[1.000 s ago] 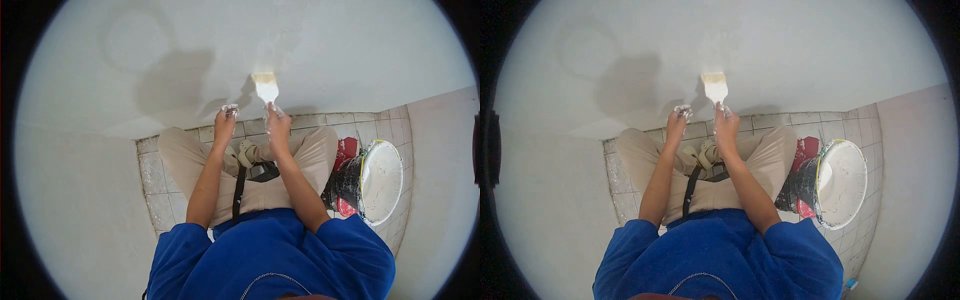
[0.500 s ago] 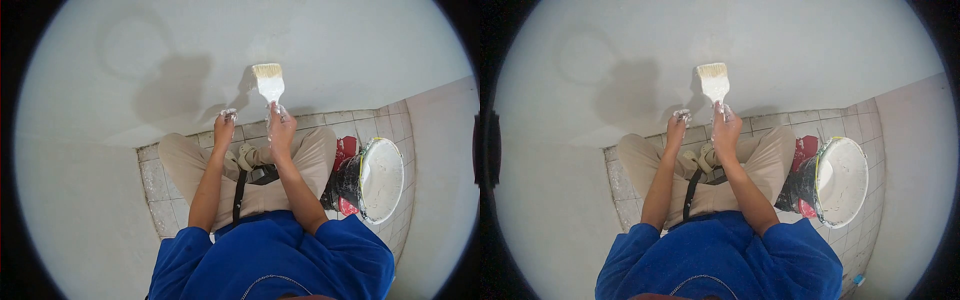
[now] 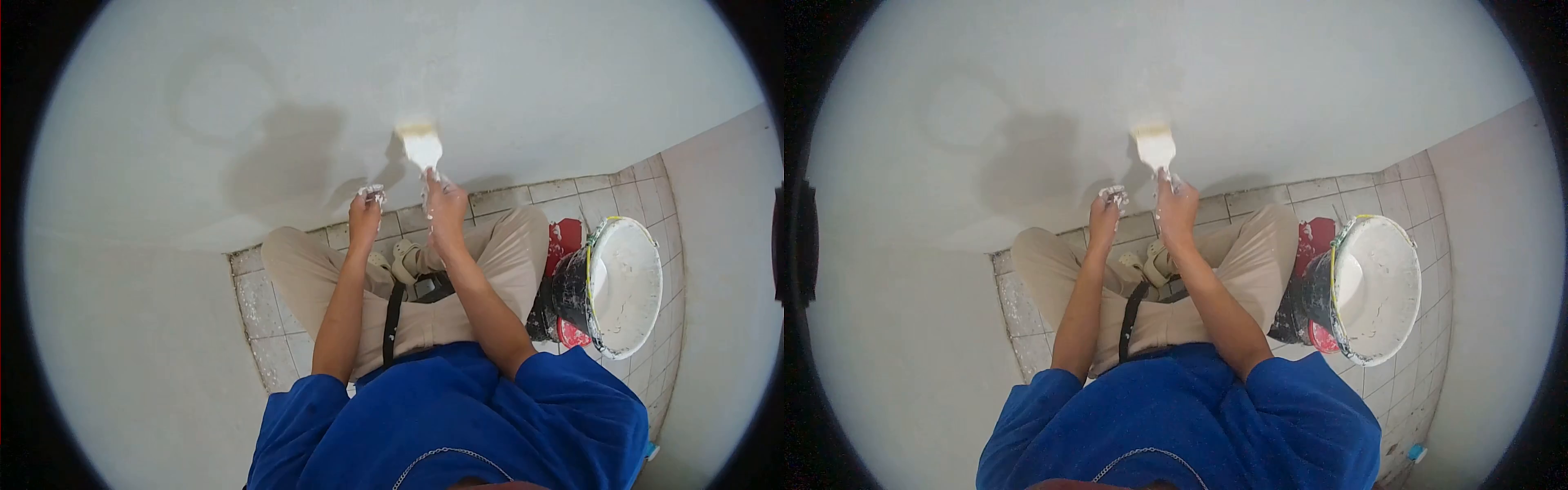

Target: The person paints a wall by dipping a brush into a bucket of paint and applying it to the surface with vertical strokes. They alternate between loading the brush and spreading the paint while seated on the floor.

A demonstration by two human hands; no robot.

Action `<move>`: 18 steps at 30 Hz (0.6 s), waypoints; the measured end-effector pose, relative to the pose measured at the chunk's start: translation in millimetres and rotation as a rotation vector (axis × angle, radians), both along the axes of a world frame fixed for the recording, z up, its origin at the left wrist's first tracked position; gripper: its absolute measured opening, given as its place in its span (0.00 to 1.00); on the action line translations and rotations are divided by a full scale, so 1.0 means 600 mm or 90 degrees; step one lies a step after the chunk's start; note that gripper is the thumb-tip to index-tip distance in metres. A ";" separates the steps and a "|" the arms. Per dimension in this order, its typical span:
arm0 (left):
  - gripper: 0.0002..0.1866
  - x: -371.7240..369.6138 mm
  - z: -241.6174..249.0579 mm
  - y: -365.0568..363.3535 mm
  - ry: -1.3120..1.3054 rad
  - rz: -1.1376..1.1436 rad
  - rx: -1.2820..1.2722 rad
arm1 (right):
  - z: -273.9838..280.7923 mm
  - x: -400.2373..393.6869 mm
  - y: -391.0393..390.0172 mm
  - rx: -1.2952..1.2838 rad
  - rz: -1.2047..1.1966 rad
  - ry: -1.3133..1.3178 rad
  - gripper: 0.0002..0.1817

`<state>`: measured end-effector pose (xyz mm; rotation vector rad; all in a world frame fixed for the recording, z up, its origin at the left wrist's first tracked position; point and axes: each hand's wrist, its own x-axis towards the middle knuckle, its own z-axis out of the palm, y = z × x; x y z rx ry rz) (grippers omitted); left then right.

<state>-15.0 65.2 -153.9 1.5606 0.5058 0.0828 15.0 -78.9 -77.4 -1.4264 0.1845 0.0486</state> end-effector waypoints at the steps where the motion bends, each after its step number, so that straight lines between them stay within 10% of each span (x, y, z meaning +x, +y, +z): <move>1: 0.15 -0.002 -0.002 0.003 -0.003 -0.006 0.004 | 0.037 -0.009 0.002 -0.001 -0.014 -0.020 0.17; 5: 0.16 -0.003 -0.018 0.008 -0.021 0.006 -0.075 | 0.035 -0.018 0.011 -0.043 -0.027 -0.092 0.19; 8: 0.16 -0.001 0.007 0.001 -0.040 0.028 -0.158 | -0.137 0.006 0.013 -0.216 -0.010 -0.036 0.21; 18: 0.15 -0.002 0.007 0.009 -0.040 0.060 -0.159 | -0.211 -0.007 -0.003 -0.092 0.012 0.219 0.18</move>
